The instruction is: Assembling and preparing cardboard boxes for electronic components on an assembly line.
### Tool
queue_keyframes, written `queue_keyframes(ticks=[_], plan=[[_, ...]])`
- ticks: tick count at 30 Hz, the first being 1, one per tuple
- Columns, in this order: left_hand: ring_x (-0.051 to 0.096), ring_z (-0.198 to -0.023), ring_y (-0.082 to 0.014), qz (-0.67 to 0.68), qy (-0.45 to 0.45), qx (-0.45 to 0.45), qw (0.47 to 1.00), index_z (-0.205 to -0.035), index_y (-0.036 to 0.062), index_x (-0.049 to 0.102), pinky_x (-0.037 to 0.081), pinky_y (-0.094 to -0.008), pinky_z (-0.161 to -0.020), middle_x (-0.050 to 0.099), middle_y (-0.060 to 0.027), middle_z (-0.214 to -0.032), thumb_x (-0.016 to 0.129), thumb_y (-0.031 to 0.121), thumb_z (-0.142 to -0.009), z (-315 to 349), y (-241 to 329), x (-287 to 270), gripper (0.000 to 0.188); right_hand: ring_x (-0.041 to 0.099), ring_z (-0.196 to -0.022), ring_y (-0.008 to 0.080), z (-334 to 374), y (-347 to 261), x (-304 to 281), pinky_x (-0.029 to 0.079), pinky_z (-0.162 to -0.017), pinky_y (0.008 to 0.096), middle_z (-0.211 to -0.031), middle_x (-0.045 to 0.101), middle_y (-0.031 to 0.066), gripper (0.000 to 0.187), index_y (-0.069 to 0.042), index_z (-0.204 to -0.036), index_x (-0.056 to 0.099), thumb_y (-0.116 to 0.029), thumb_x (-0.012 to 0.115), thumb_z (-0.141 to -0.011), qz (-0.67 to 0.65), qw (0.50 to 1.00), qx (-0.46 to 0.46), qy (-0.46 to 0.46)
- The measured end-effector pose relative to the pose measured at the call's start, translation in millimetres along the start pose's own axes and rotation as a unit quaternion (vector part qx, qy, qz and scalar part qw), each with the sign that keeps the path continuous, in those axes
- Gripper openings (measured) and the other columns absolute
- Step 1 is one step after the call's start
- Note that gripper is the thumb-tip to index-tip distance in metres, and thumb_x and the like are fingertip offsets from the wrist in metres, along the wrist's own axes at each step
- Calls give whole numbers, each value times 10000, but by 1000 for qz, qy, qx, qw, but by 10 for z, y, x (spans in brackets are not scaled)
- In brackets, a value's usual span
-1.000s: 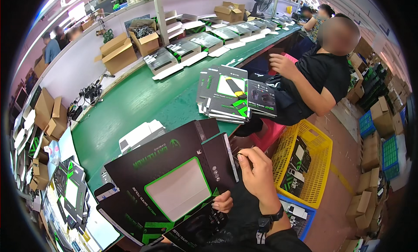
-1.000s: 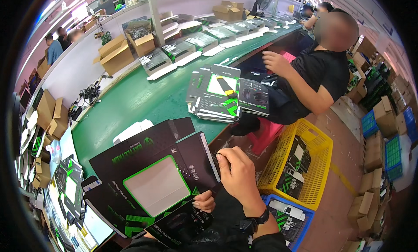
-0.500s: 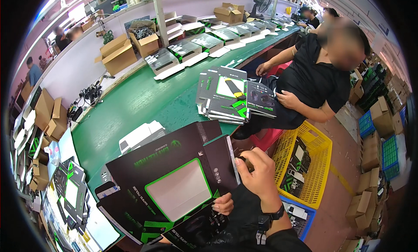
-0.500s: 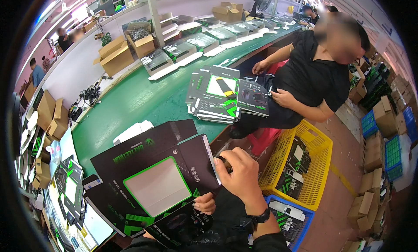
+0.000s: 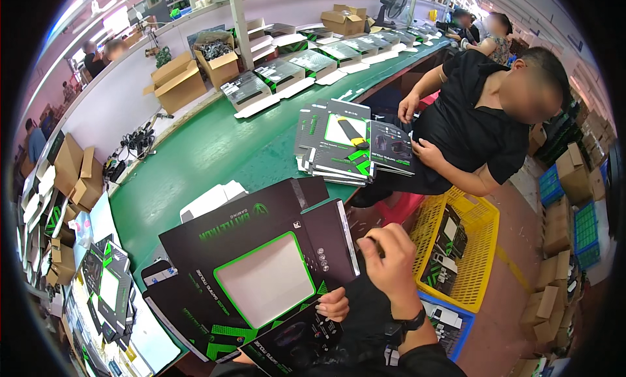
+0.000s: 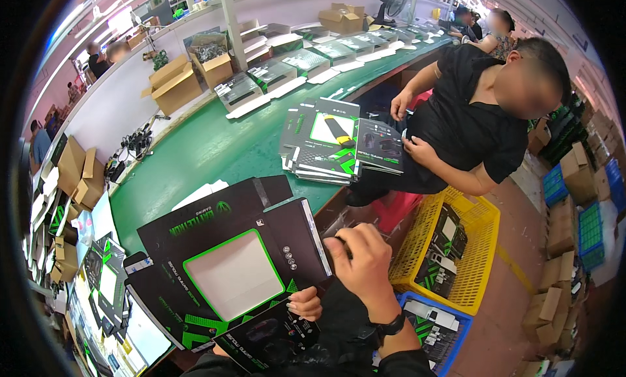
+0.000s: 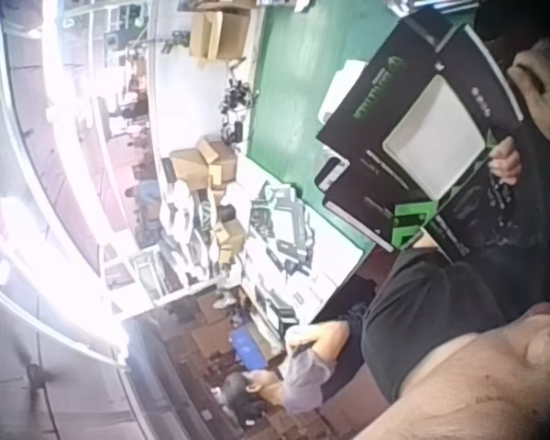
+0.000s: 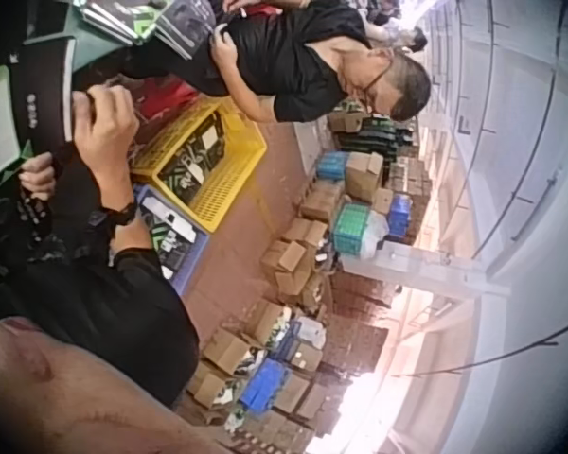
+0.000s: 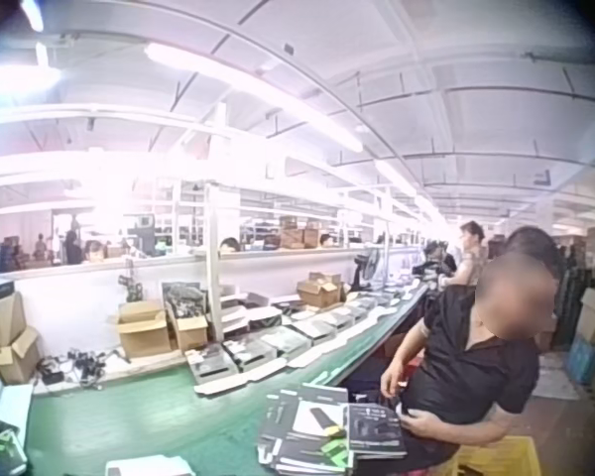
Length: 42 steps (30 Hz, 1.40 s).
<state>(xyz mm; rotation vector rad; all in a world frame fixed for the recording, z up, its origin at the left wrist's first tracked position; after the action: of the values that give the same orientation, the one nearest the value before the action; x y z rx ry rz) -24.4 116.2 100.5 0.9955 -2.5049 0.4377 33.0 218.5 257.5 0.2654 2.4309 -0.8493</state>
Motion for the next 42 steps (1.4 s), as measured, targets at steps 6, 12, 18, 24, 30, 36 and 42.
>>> queue_keyframes(ticks=[6,12,18,24,30,36,42], plan=[[625,-527,-75,4,5,-5,1000,-885,109,600,410,-234,-548,653,26,-739,615,181,-1039,71,-19,-51,170,620,-720,300,-96,3,-63,486,-626,391,-810,621,94,66,-45,-951,712,-106,712,-927,-59,996,63,5],[633,-519,-103,36,-25,-15,999,-807,88,590,417,-239,-534,658,-2,-703,604,118,-1033,-13,-53,-63,228,632,-729,297,-106,-19,-46,495,-639,386,-827,632,99,70,-39,-968,720,-95,709,-929,-53,995,85,-3],[648,-535,-105,17,-48,-22,998,-793,89,588,433,-239,-545,659,0,-696,604,121,-1035,26,-45,-83,245,574,-641,204,-101,-30,9,437,-575,320,-803,601,88,66,-10,-965,724,-67,701,-940,-60,996,61,-10],[650,-538,-16,15,7,-19,1000,-797,172,608,373,-190,-535,665,101,-647,626,241,-1043,22,-170,-52,257,597,-649,263,-102,-7,-27,470,-551,381,-754,588,66,64,-55,-857,700,-69,737,-807,6,999,-36,11],[656,-551,-16,38,0,-27,999,-806,173,610,388,-183,-553,677,91,-687,643,227,-1030,69,-270,-32,233,562,-612,250,-18,13,-90,445,-515,374,-727,550,45,131,-67,-794,665,-125,773,-750,-12,997,-75,-4],[664,-574,-13,42,-16,-22,999,-820,180,611,391,-186,-549,692,72,-757,645,215,-1027,109,-276,-97,213,536,-596,223,25,-94,-45,431,-497,343,-702,505,30,195,-76,-780,658,-181,816,-735,75,989,-127,-7],[670,-576,-142,70,-60,-21,995,-908,105,614,474,-276,-635,694,-31,-793,596,201,-1046,88,-98,-137,169,525,-610,181,181,-368,72,409,-493,310,-672,452,2,228,-129,-710,601,-209,803,-778,116,969,-204,-79]])
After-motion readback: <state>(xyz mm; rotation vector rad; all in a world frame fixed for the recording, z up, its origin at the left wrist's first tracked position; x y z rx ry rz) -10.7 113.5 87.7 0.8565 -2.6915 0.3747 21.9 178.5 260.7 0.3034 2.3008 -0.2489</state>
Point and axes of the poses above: each hand's wrist, its own z-axis away from the middle knuckle, its own x-axis out of the palm, y = z × x, the point moved 5 cm from there along -z, towards the middle knuckle
